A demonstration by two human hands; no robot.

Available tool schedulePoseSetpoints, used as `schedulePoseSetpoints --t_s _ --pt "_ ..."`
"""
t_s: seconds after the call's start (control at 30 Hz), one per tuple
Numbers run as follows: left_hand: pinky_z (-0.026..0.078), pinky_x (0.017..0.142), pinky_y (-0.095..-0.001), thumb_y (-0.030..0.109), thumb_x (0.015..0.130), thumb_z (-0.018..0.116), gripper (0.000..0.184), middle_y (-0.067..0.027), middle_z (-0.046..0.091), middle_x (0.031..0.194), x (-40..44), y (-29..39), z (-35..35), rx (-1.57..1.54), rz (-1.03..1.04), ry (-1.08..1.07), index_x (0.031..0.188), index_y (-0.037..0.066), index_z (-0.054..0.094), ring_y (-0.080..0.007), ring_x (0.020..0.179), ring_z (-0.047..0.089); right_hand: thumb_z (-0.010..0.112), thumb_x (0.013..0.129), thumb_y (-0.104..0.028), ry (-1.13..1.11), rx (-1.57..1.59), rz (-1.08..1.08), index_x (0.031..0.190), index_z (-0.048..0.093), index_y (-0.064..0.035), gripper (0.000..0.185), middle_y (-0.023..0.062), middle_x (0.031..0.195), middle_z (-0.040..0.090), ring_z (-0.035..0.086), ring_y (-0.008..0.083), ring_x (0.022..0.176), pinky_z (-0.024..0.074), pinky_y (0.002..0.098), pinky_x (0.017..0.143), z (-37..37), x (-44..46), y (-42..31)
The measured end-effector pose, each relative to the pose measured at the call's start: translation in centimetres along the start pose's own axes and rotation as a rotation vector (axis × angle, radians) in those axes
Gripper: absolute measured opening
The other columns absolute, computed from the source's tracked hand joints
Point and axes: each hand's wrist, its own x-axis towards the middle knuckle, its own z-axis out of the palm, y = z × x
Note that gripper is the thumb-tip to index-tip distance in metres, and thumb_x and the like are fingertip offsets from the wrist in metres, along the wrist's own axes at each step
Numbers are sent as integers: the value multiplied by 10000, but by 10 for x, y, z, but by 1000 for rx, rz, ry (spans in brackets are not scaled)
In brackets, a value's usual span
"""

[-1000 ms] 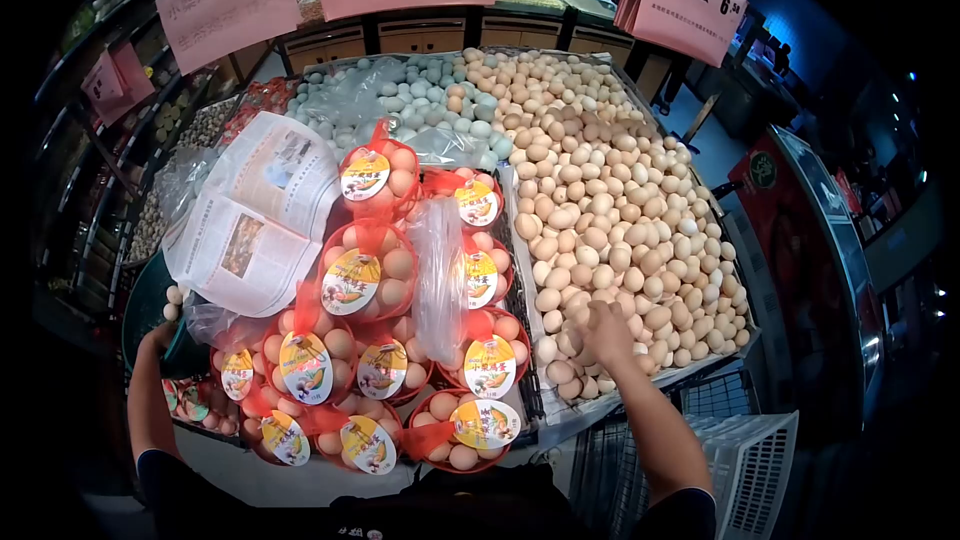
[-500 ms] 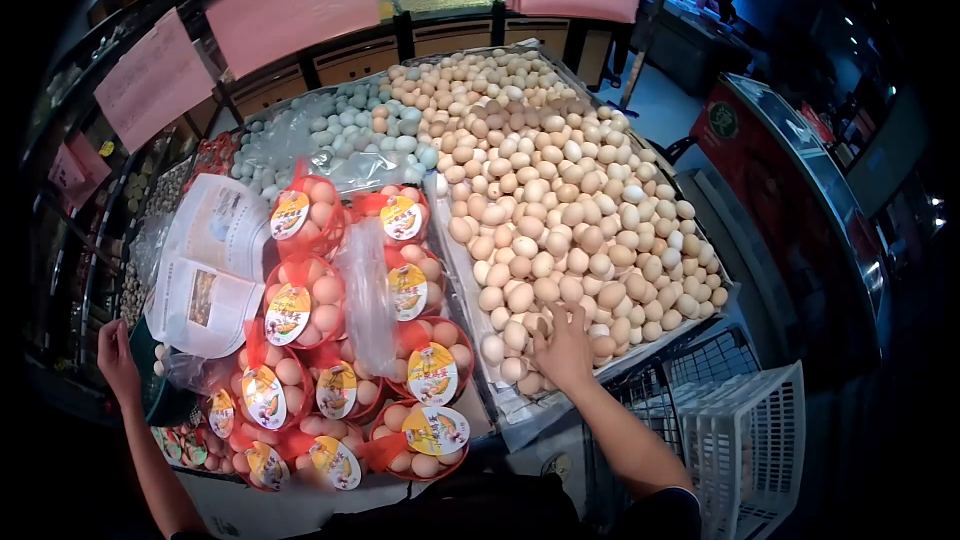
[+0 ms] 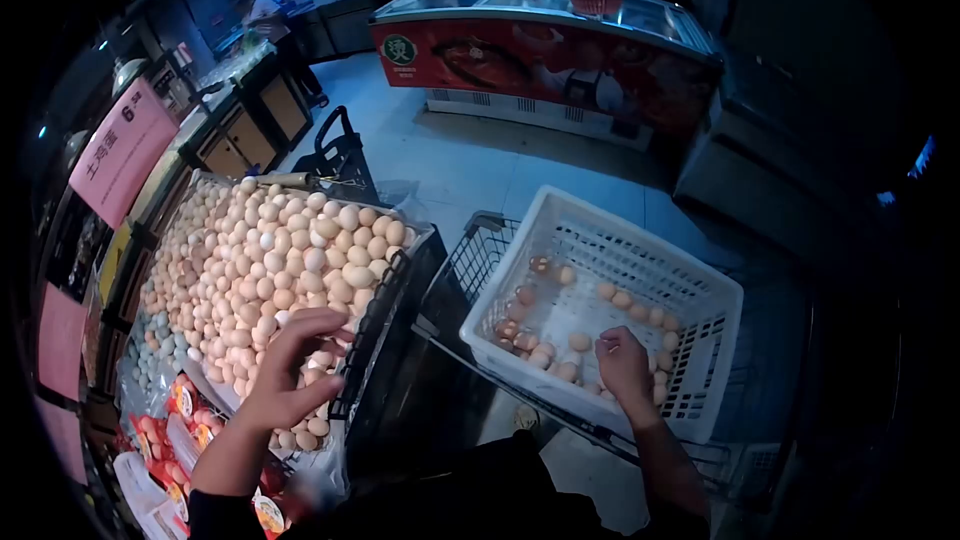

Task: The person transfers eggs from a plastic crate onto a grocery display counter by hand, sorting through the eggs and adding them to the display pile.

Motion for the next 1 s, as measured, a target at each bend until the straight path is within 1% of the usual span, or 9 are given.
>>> schedulePoseSetpoints --t_s 0.07,0.13,0.17,0.27,0.47,0.7,0.8,0.9,1.0 --pt "455 940 -357 4 821 668 598 -120 444 1305 93 -30 84 -48 -153 -272 1357 62 409 -234 1157 517 670 813 -220 -73 -64 154 981 638 -39 249 126 865 681 668 254 802 523 359 730 -25 1 37" --pt "415 990 -363 182 839 698 661 -149 411 1360 163 -89 186 -237 -542 -376 1398 72 362 -258 1268 435 694 781 -252 -121 -94 167 938 661 -30 274 127 864 683 670 268 803 528 360 741 -33 -1 78" --pt "370 1034 -426 333 802 722 780 -189 342 1415 186 -143 238 84 -514 -445 1423 88 321 -339 1282 416 692 782 -254 -174 -101 214 925 664 -29 268 129 881 681 665 271 822 524 363 756 -34 -5 87" --pt "332 1055 -490 421 743 740 852 -239 296 1439 220 -200 306 482 -654 -311 1416 105 324 -402 1330 330 688 785 -266 -315 -205 244 920 664 -25 277 137 947 665 644 279 897 505 379 807 -37 -15 86" --pt "334 1026 -530 423 730 732 699 -218 366 1390 218 -328 347 831 -432 -65 1313 149 459 -406 1342 281 672 812 -296 -501 -58 335 1058 606 -34 366 157 1057 608 572 340 1029 460 428 877 -40 -18 76" --pt "368 966 -531 433 742 721 548 -180 451 1276 213 -333 334 815 -374 -148 1203 198 539 -379 1224 388 658 802 -273 -778 -270 165 1386 339 -101 687 282 1397 321 505 454 1158 439 477 956 -9 22 56" --pt "380 940 -542 424 752 716 552 -154 459 1275 217 -318 336 793 -363 -153 1225 226 508 -378 1212 401 627 805 -218 -783 -158 392 1477 142 -159 831 326 1449 171 484 484 1180 425 490 986 46 44 63" --pt "411 884 -543 370 776 698 550 -118 508 1247 222 -308 331 833 -336 -194 1257 231 471 -369 1154 466 620 808 -190 -703 -160 373 1486 100 -184 854 326 1453 124 377 555 1231 396 504 1015 104 40 80" --pt "457 799 -492 266 755 713 504 -57 540 1206 219 -313 327 841 -239 -234 1213 185 518 -314 1041 537 524 839 -60 -590 -155 270 1485 136 -197 765 297 1389 193 427 533 1154 406 516 989 129 31 99"
